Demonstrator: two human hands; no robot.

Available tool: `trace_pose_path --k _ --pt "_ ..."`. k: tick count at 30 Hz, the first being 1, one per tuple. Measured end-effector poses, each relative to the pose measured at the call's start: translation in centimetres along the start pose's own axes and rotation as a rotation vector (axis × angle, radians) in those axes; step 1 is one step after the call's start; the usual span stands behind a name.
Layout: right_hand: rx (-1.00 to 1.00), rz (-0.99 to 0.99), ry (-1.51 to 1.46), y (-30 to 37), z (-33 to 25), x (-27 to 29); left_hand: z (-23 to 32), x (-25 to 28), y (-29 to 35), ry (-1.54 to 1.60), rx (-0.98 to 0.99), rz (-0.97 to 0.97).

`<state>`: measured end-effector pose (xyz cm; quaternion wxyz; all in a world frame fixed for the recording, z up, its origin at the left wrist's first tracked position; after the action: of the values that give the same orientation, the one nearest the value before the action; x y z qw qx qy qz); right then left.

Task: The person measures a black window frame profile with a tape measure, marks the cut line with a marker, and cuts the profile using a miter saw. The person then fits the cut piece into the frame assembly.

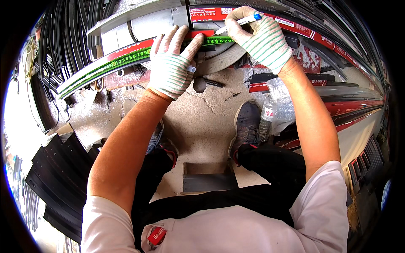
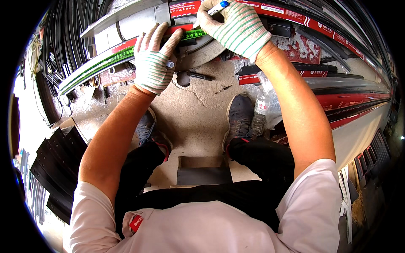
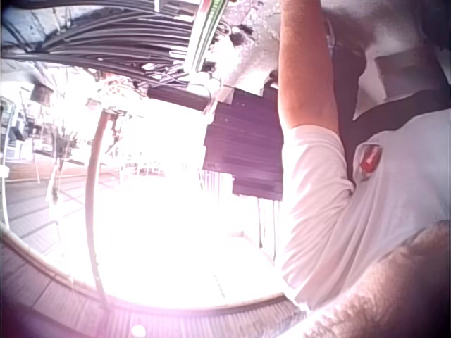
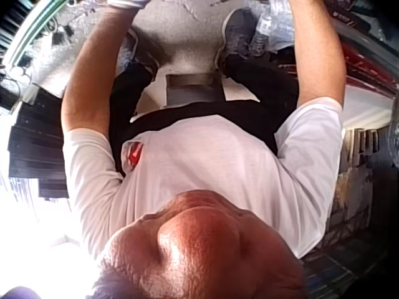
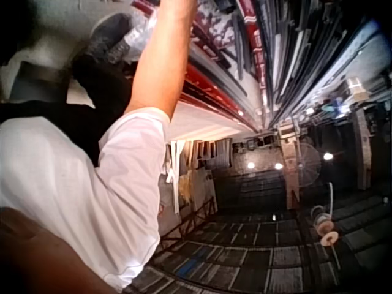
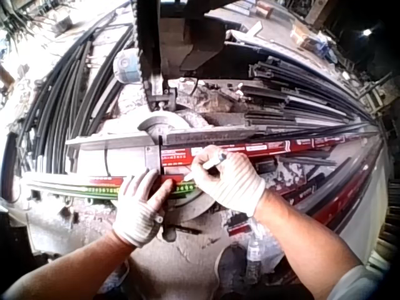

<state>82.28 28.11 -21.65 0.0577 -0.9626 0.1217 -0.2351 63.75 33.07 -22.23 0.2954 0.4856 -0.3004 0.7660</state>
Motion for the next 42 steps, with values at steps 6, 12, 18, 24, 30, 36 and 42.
trace_pose_path --k 6,12,18,24,30,36,42 --pt "-0.013 0.002 -0.001 0.0 0.1 0.1 -0.1 -0.2 0.1 -0.008 -0.003 -0.006" --pt "-0.018 0.008 0.026 -0.1 -0.2 0.1 -0.1 -0.2 0.0 -0.021 -0.014 0.004" --pt "-0.01 0.012 0.022 0.0 0.1 0.1 0.0 -0.2 0.0 -0.025 -0.022 0.011" --pt "-0.004 0.049 -0.002 -0.1 -0.1 0.3 0.0 -0.2 0.0 -0.031 -0.024 0.01" --pt "-0.01 0.132 -0.029 0.4 -1.4 0.9 0.0 0.2 0.0 0.015 -0.018 0.035" --pt "0.003 0.163 -0.145 1.7 -4.0 -0.5 -0.1 0.3 0.1 0.058 -0.02 0.026" --pt "-0.048 0.16 -0.151 4.3 -4.7 -3.0 0.1 0.9 0.0 0.05 -0.001 0.009"
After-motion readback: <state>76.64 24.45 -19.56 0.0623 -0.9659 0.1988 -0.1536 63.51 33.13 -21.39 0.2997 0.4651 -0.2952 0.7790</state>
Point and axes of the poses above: each hand's wrist, its own y-axis away from the middle knuckle, its own x-axis out of the back of the hand, z = x × y, the point moved 10 cm from there along -y, towards the middle knuckle, and after that the axes turned 15 degrees about x, right-handed, at the moved point
